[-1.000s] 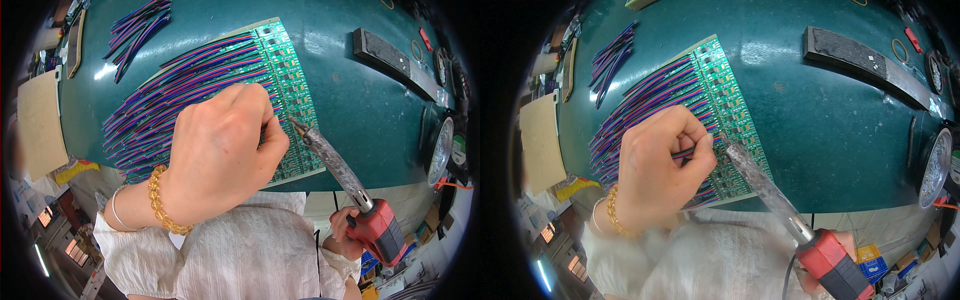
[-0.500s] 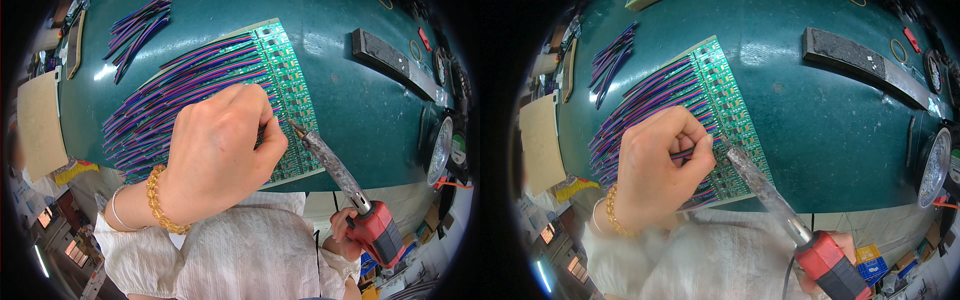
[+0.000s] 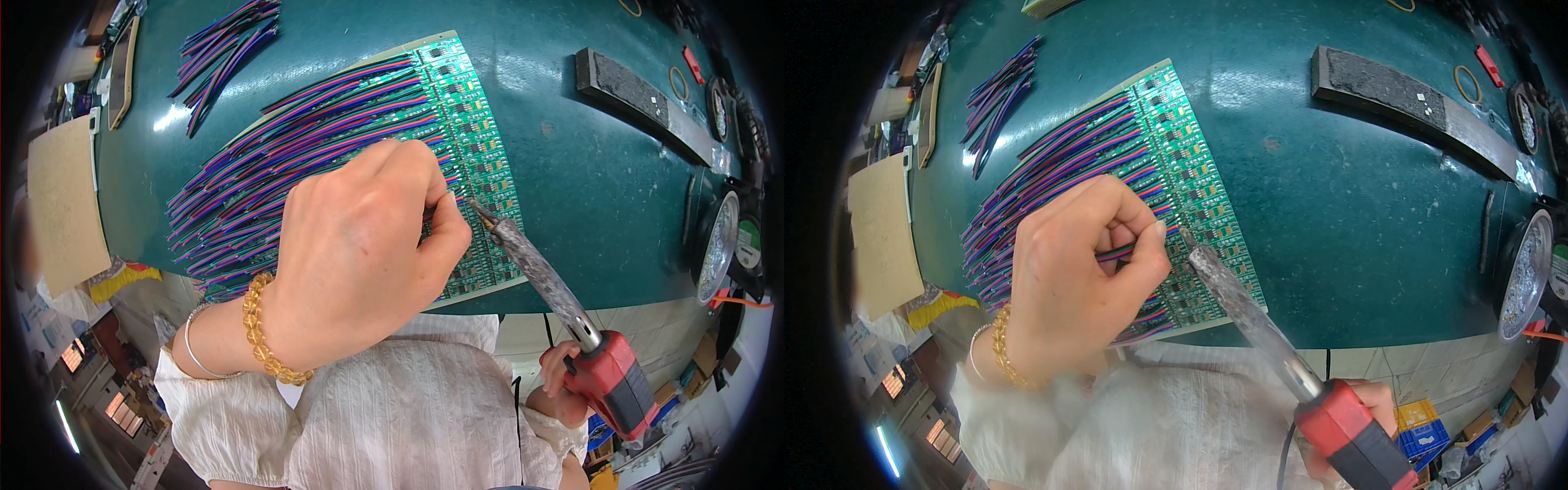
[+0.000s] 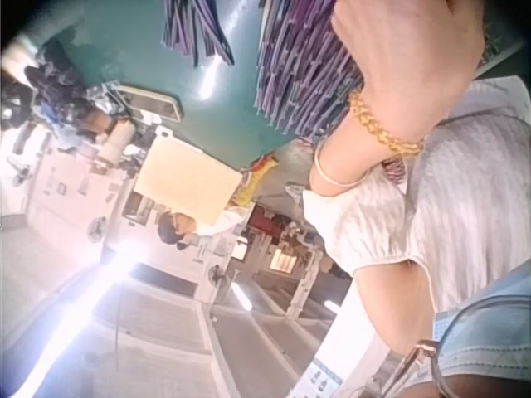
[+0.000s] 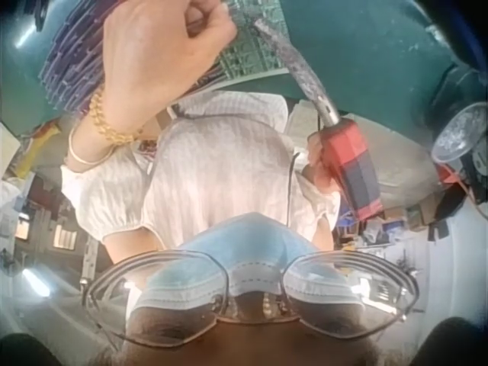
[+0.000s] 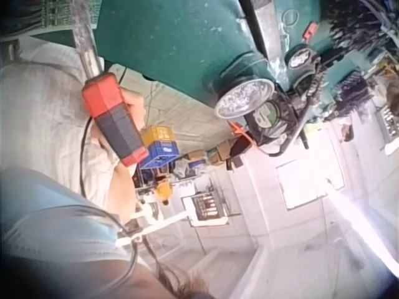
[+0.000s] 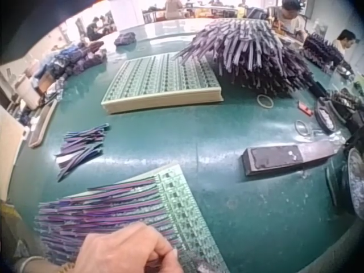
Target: The person solders multiple colored wires to a large printed circuit board using a soldering iron.
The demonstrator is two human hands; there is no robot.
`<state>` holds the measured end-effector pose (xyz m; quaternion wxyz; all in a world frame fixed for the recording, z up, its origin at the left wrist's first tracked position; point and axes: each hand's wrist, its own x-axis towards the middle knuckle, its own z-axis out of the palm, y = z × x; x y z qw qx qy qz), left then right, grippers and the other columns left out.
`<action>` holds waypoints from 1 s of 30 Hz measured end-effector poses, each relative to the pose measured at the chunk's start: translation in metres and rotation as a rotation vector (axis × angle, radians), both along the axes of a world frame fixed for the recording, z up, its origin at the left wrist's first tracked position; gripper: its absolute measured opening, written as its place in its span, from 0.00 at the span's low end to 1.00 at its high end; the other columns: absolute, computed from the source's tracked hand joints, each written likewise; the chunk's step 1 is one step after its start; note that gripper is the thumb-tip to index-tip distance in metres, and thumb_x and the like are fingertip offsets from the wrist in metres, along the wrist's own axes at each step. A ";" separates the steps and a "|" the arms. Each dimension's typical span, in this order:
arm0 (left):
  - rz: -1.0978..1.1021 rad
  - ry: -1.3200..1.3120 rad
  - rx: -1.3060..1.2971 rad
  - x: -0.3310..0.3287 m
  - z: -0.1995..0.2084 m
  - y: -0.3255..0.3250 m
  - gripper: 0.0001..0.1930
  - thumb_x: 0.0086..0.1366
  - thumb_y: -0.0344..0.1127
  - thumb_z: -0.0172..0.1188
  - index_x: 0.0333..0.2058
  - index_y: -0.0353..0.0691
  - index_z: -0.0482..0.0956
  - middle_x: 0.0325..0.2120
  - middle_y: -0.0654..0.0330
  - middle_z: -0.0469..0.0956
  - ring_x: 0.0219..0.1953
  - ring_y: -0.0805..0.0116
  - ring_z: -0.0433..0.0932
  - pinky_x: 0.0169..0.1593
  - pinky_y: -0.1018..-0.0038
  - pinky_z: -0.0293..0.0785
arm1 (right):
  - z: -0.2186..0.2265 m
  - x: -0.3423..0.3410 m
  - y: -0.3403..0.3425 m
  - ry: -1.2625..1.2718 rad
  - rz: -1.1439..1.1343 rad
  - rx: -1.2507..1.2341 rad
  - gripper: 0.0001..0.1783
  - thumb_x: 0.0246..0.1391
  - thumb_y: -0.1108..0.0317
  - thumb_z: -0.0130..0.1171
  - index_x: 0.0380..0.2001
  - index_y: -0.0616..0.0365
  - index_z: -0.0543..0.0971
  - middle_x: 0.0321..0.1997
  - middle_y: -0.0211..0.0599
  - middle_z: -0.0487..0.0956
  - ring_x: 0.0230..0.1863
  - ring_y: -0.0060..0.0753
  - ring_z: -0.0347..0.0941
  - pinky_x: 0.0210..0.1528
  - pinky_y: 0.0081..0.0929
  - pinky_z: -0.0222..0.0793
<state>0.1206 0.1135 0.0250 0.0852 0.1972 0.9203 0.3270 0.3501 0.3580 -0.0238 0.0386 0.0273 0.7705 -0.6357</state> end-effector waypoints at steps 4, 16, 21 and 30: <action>0.008 -0.011 -0.003 -0.001 0.000 -0.001 0.07 0.52 0.24 0.63 0.23 0.35 0.72 0.18 0.62 0.72 0.18 0.74 0.71 0.23 0.79 0.68 | 0.009 -0.013 -0.012 -0.023 -0.096 -0.069 0.48 0.47 0.31 0.59 0.51 0.68 0.67 0.13 0.26 0.71 0.14 0.25 0.66 0.19 0.21 0.62; 0.023 -0.016 -0.013 0.000 0.001 -0.001 0.07 0.51 0.24 0.64 0.23 0.35 0.72 0.18 0.63 0.72 0.18 0.74 0.70 0.23 0.79 0.67 | 0.000 0.000 -0.001 0.015 -0.032 -0.003 0.53 0.46 0.28 0.57 0.55 0.72 0.65 0.13 0.25 0.71 0.15 0.22 0.66 0.20 0.22 0.62; 0.021 -0.032 -0.022 0.000 0.001 0.001 0.07 0.52 0.24 0.64 0.23 0.35 0.73 0.17 0.63 0.72 0.18 0.75 0.70 0.23 0.79 0.67 | 0.011 -0.015 -0.025 -0.035 -0.201 -0.066 0.30 0.35 0.50 0.59 0.35 0.65 0.70 0.15 0.29 0.73 0.16 0.26 0.69 0.20 0.23 0.64; 0.015 -0.015 -0.008 0.000 0.001 0.000 0.07 0.52 0.23 0.64 0.22 0.35 0.73 0.17 0.62 0.72 0.18 0.75 0.70 0.23 0.78 0.66 | 0.015 -0.018 -0.030 -0.033 -0.287 0.062 0.11 0.38 0.64 0.62 0.13 0.57 0.73 0.16 0.29 0.73 0.15 0.26 0.68 0.21 0.20 0.61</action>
